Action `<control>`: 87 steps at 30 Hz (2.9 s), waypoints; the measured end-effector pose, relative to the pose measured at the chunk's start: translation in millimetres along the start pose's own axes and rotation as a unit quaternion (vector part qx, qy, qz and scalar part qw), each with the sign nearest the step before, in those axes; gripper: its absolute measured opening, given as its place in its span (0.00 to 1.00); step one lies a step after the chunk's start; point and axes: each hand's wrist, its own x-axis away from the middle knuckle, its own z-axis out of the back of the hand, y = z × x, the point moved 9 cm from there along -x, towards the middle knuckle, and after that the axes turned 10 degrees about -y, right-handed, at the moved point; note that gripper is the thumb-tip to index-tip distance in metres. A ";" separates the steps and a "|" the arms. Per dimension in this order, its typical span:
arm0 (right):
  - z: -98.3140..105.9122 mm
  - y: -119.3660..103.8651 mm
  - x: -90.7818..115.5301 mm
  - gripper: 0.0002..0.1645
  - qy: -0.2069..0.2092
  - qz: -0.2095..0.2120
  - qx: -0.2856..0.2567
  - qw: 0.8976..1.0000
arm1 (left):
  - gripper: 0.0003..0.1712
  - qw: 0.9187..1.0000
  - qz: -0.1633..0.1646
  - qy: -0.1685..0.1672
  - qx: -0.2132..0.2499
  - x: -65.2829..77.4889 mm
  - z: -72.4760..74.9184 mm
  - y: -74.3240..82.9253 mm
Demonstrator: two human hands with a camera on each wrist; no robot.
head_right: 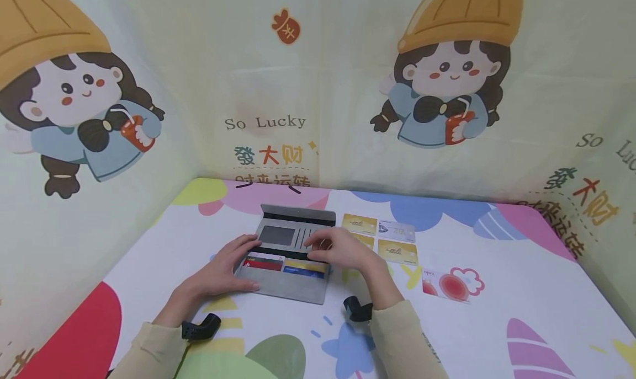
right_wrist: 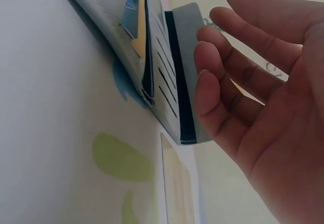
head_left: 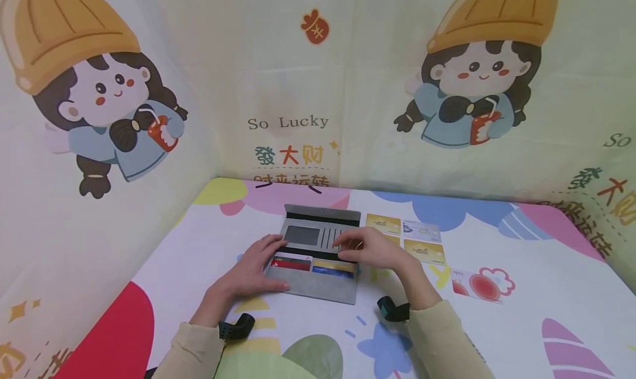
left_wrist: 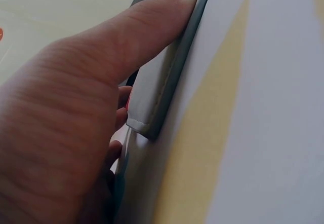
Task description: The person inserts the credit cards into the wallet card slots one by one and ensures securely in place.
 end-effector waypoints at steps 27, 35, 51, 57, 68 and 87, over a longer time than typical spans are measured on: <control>25.7 17.6 66.6 0.20 0.016 -0.026 0.011 0.999 | 0.58 1.000 -0.007 0.005 -0.005 1.0 -0.2 -0.9; 37.8 29.1 96.1 0.22 0.027 -0.049 -0.002 0.998 | 0.57 1.000 -0.014 0.005 -0.003 0.9 -0.7 0.3; 69.8 51.0 148.9 0.25 0.079 -0.109 0.029 0.990 | 0.58 1.000 -0.011 -0.001 0.000 0.4 0.1 1.5; 74.5 59.9 163.8 0.26 0.088 -0.128 0.031 0.987 | 0.58 1.000 -0.007 -0.002 0.003 0.2 -0.6 0.6; 84.6 77.0 193.7 0.29 0.118 -0.180 0.049 0.975 | 0.58 1.000 -0.013 0.002 -0.007 -1.5 2.1 3.7; 87.4 107.0 225.2 0.34 0.105 -0.233 -0.023 0.967 | 0.57 1.000 -0.008 0.003 -0.005 0.0 0.0 -0.9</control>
